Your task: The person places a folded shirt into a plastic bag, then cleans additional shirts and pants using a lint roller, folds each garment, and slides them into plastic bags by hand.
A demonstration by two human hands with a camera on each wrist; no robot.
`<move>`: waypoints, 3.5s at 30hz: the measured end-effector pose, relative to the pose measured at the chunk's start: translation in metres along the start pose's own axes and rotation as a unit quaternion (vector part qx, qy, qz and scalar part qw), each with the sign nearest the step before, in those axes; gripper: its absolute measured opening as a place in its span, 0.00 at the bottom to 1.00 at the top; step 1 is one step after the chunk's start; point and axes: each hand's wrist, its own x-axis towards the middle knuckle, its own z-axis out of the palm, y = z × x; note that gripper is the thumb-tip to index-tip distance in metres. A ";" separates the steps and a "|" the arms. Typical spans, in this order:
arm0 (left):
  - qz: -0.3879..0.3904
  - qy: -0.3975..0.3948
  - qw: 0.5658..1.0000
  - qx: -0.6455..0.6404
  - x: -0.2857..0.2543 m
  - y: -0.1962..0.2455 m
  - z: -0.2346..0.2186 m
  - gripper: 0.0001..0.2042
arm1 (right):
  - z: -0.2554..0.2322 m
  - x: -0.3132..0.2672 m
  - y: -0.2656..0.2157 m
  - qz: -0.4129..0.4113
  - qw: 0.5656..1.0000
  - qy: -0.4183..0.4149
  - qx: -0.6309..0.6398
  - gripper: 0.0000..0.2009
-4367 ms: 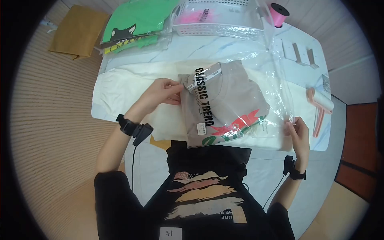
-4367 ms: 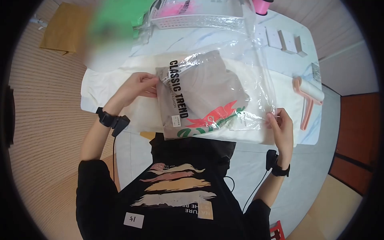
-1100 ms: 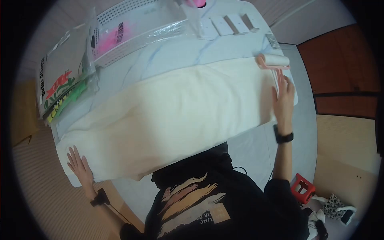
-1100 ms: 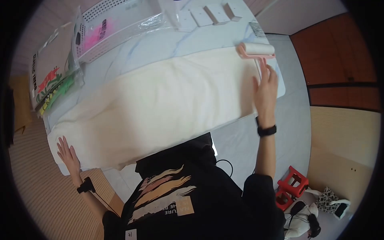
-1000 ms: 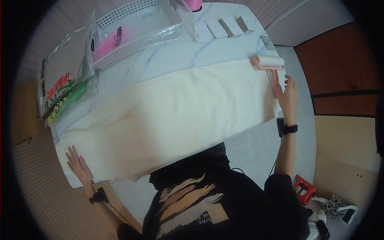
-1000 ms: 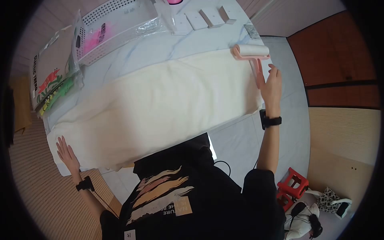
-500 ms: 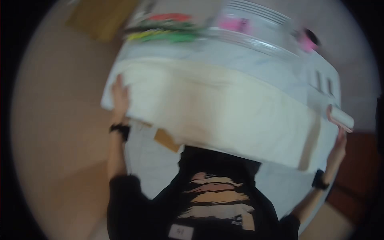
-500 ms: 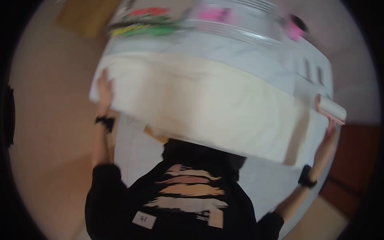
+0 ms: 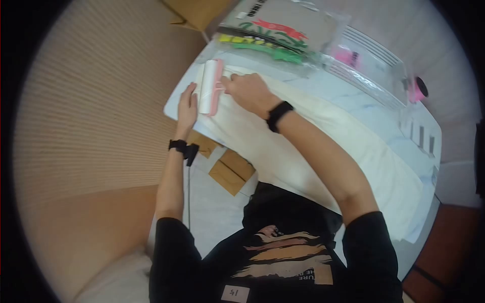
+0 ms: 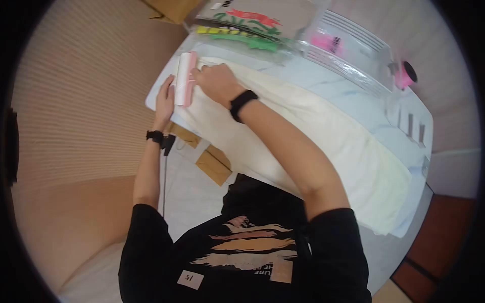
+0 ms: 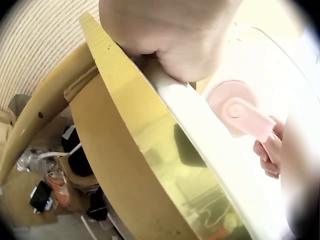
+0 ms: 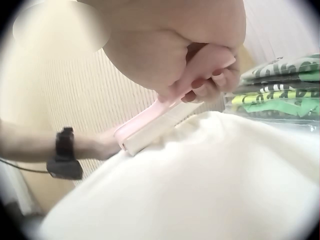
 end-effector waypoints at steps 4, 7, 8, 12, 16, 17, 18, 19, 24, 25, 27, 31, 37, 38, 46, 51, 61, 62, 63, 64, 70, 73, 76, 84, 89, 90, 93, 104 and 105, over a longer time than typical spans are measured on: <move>0.043 -0.021 0.998 0.043 0.007 -0.058 0.024 0.22 | 0.045 -0.032 0.044 -0.010 0.996 0.074 0.042 0.09; 0.085 -0.046 0.987 0.128 0.011 -0.042 0.020 0.20 | -0.044 -0.143 0.035 0.152 0.988 -0.039 -0.013 0.10; 0.086 -0.042 0.988 0.117 0.010 -0.034 0.021 0.20 | -0.073 -0.193 0.037 0.194 0.979 -0.056 0.017 0.10; 0.070 -0.039 0.990 0.116 0.000 -0.020 0.016 0.20 | -0.198 -0.397 0.017 0.410 0.906 -0.094 0.035 0.20; 0.056 -0.049 0.990 0.117 0.002 -0.021 0.017 0.20 | -0.318 -0.568 -0.003 0.603 0.790 -0.113 0.001 0.15; 0.054 -0.051 0.991 0.114 0.004 -0.022 0.018 0.20 | -0.342 -0.589 -0.007 0.633 0.756 -0.164 -0.029 0.15; 0.050 -0.052 0.991 0.112 0.004 -0.024 0.019 0.20 | -0.364 -0.598 -0.013 0.659 0.719 -0.215 -0.058 0.15; 0.043 -0.048 0.991 0.116 0.002 -0.032 0.023 0.20 | -0.382 -0.602 -0.015 0.649 0.715 -0.238 -0.101 0.14; 0.110 -0.033 0.985 0.125 0.000 -0.043 0.022 0.21 | -0.371 -0.422 -0.008 0.508 0.833 -0.193 -0.105 0.15; 0.109 -0.031 0.985 0.131 0.000 -0.025 0.020 0.21 | -0.342 -0.375 -0.004 0.436 0.882 -0.167 -0.069 0.16; 0.060 -0.022 0.989 0.134 -0.001 0.012 0.021 0.20 | -0.269 -0.284 0.013 0.303 0.944 -0.125 0.029 0.15; 0.048 -0.024 0.990 0.132 0.004 0.018 0.014 0.20 | -0.090 -0.111 0.016 0.112 0.985 -0.091 0.090 0.11; 0.098 -0.020 0.989 0.109 0.005 -0.031 0.013 0.20 | 0.011 -0.045 0.018 0.098 0.995 -0.010 -0.003 0.09; 0.085 -0.018 0.991 0.104 0.004 -0.020 0.013 0.20 | -0.018 -0.069 0.024 0.082 0.996 -0.042 -0.022 0.09; 0.052 -0.037 0.993 0.100 0.006 0.006 0.009 0.20 | -0.239 -0.396 0.060 0.467 0.869 -0.162 0.010 0.19; 0.041 -0.040 0.993 0.107 0.006 0.014 0.008 0.20 | -0.356 -0.568 0.044 0.648 0.747 -0.144 -0.035 0.13; 0.068 -0.013 0.991 0.112 0.001 0.031 0.008 0.20 | -0.342 -0.399 0.001 0.523 0.845 -0.102 -0.043 0.11; 0.051 -0.021 0.993 0.106 0.001 0.031 0.009 0.20 | -0.321 -0.362 -0.004 0.472 0.875 -0.108 -0.008 0.13; 0.035 -0.032 0.994 0.099 0.002 0.031 0.008 0.20 | -0.289 -0.336 -0.005 0.430 0.894 -0.122 0.017 0.15; 0.038 -0.027 0.993 0.105 0.004 0.030 0.009 0.20 | -0.248 -0.308 -0.012 0.335 0.934 -0.123 0.017 0.18; 0.052 -0.041 0.992 0.107 0.001 0.032 0.007 0.20 | -0.079 -0.215 -0.068 0.144 0.986 -0.076 0.045 0.21; 0.043 -0.033 0.993 0.106 0.000 0.032 0.010 0.20 | -0.093 -0.246 -0.051 0.144 0.985 -0.050 0.076 0.23; 0.042 -0.048 0.993 0.096 0.002 0.034 0.008 0.20 | -0.163 -0.334 -0.016 0.266 0.942 -0.122 0.165 0.26; 0.039 -0.041 0.993 0.105 0.007 0.022 0.012 0.20 | -0.359 -0.631 -0.025 0.743 0.637 -0.054 0.199 0.22; 0.087 -0.048 0.990 0.100 0.003 -0.008 0.010 0.20 | -0.373 -0.588 -0.035 0.748 0.649 0.005 0.140 0.24; 0.096 -0.051 0.988 0.107 0.002 0.004 0.008 0.20 | -0.366 -0.549 -0.023 0.672 0.721 -0.035 0.164 0.25; 0.047 -0.047 0.991 0.115 0.004 0.037 0.003 0.20 | -0.300 -0.420 0.002 0.474 0.859 -0.036 0.188 0.23; 0.078 -0.038 0.990 0.109 0.002 0.000 0.007 0.20 | -0.102 -0.183 0.052 0.207 0.977 -0.030 0.035 0.15; 0.062 -0.037 0.992 0.101 0.003 0.004 0.009 0.19 | -0.114 -0.197 0.057 0.230 0.968 -0.094 0.038 0.16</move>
